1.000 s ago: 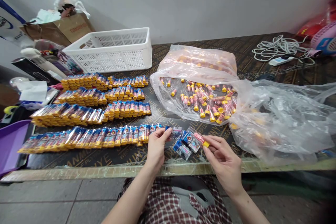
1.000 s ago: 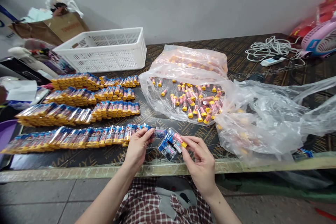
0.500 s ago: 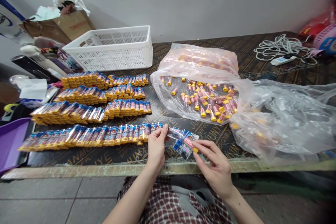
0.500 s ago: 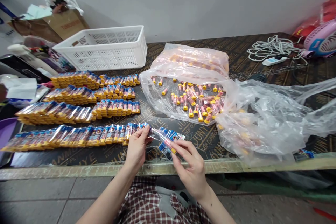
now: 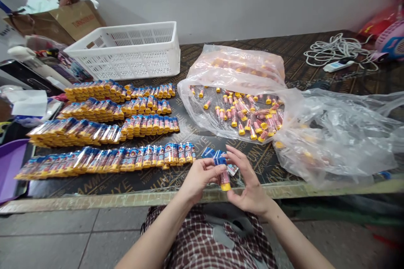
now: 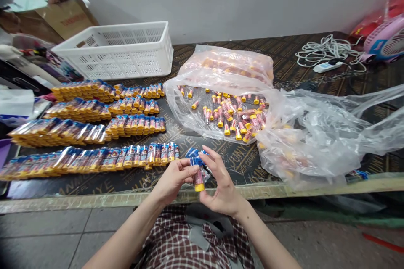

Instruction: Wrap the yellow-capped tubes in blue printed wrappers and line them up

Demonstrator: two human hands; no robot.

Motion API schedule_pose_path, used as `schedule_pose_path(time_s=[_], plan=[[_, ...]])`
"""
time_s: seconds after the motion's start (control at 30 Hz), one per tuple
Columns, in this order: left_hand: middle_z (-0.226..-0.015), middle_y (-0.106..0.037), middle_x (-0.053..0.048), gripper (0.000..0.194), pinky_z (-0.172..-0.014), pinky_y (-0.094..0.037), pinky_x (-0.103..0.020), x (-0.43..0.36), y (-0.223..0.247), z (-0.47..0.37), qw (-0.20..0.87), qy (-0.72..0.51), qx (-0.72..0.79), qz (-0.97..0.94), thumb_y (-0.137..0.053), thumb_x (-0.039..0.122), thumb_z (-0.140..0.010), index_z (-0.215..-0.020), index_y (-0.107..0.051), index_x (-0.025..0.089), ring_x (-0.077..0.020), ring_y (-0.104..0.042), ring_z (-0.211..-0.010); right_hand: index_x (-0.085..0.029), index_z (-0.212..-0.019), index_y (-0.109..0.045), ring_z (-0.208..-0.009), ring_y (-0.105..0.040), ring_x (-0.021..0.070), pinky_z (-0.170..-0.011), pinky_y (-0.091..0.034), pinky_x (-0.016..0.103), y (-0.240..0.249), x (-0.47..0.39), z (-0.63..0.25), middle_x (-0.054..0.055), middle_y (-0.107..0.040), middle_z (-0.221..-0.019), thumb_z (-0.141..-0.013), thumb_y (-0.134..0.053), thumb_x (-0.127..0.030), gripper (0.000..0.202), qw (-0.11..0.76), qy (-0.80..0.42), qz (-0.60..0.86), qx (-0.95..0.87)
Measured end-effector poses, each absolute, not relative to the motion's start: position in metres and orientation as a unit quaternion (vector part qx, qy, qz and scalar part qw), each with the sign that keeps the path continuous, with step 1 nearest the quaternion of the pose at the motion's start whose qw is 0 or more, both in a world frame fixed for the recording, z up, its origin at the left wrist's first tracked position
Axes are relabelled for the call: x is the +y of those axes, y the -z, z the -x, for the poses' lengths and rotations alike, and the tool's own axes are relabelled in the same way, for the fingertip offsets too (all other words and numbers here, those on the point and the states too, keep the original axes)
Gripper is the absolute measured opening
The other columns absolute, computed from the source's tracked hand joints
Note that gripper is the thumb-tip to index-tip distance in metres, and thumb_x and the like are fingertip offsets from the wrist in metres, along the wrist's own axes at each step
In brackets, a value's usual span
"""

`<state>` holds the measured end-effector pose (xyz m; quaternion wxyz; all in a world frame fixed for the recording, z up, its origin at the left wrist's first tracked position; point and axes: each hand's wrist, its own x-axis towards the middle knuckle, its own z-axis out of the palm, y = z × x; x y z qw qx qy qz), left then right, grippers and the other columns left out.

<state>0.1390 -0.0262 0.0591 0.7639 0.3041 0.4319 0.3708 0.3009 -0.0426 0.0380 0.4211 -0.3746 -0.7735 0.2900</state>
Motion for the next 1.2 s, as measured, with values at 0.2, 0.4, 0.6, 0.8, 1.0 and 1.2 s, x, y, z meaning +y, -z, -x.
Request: schedule_pose_path(time_s=[0.2, 0.4, 0.6, 0.8, 1.0, 1.2], plan=[[-0.066, -0.065, 0.0, 0.034, -0.057, -0.043, -0.018, -0.03, -0.06, -0.142, 0.765, -0.343, 0.448, -0.31, -0.081, 0.033, -0.058, -0.081, -0.068, 0.012, -0.0081, -0.058, -0.058, -0.024, -0.14, -0.029, -0.123, -0.045, 0.0261, -0.104, -0.038, 0.045, -0.034, -0.044, -0.302, 0.009, -0.044, -0.133, -0.06, -0.05, -0.005, 0.085, 0.427, -0.33, 0.345, -0.768], [-0.065, -0.065, -0.001, 0.037, -0.053, -0.041, -0.019, -0.031, -0.061, -0.145, 0.759, -0.354, 0.451, -0.307, -0.081, 0.034, -0.055, -0.081, -0.069, 0.012, -0.008, -0.056, -0.054, -0.024, -0.14, -0.027, -0.121, -0.047, 0.0264, -0.099, -0.044, 0.041, -0.031, -0.048, -0.3, 0.011, -0.044, -0.133, -0.059, -0.05, -0.004, 0.086, 0.447, -0.346, 0.359, -0.743], [-0.065, -0.065, -0.003, 0.036, -0.053, -0.041, -0.019, -0.033, -0.064, -0.146, 0.759, -0.356, 0.453, -0.301, -0.081, 0.035, -0.055, -0.081, -0.069, 0.011, -0.0086, -0.056, -0.054, -0.024, -0.14, -0.026, -0.122, -0.047, 0.0263, -0.099, -0.045, 0.042, -0.031, -0.049, -0.298, 0.011, -0.043, -0.135, -0.058, -0.049, -0.004, 0.087, 0.459, -0.347, 0.355, -0.736], [-0.065, -0.064, -0.003, 0.036, -0.053, -0.04, -0.019, -0.031, -0.068, -0.145, 0.757, -0.368, 0.452, -0.296, -0.08, 0.034, -0.056, -0.08, -0.069, 0.01, -0.0086, -0.056, -0.056, -0.023, -0.14, -0.026, -0.121, -0.047, 0.0265, -0.1, -0.044, 0.043, -0.032, -0.045, -0.297, 0.011, -0.044, -0.134, -0.058, -0.049, -0.004, 0.087, 0.467, -0.355, 0.344, -0.732], [-0.063, -0.064, -0.002, 0.032, -0.052, -0.039, -0.019, -0.027, -0.068, -0.143, 0.741, -0.383, 0.46, -0.305, -0.08, 0.034, -0.056, -0.073, -0.067, 0.011, -0.0081, -0.054, -0.054, -0.023, -0.139, -0.025, -0.121, -0.048, 0.0264, -0.101, -0.043, 0.042, -0.033, -0.034, -0.291, 0.011, -0.044, -0.134, -0.059, -0.05, -0.005, 0.086, 0.463, -0.35, 0.33, -0.744], [-0.065, -0.066, -0.005, 0.03, -0.056, -0.043, -0.024, 0.027, -0.073, -0.102, 0.624, -0.413, 0.511, -0.423, -0.075, 0.04, -0.061, -0.071, -0.064, 0.013, -0.0127, -0.058, -0.056, -0.024, -0.143, -0.018, -0.128, -0.037, 0.0276, -0.104, -0.036, 0.046, -0.044, 0.029, -0.291, 0.012, -0.033, -0.141, -0.073, -0.063, -0.031, 0.083, 0.385, -0.272, 0.344, -0.812]])
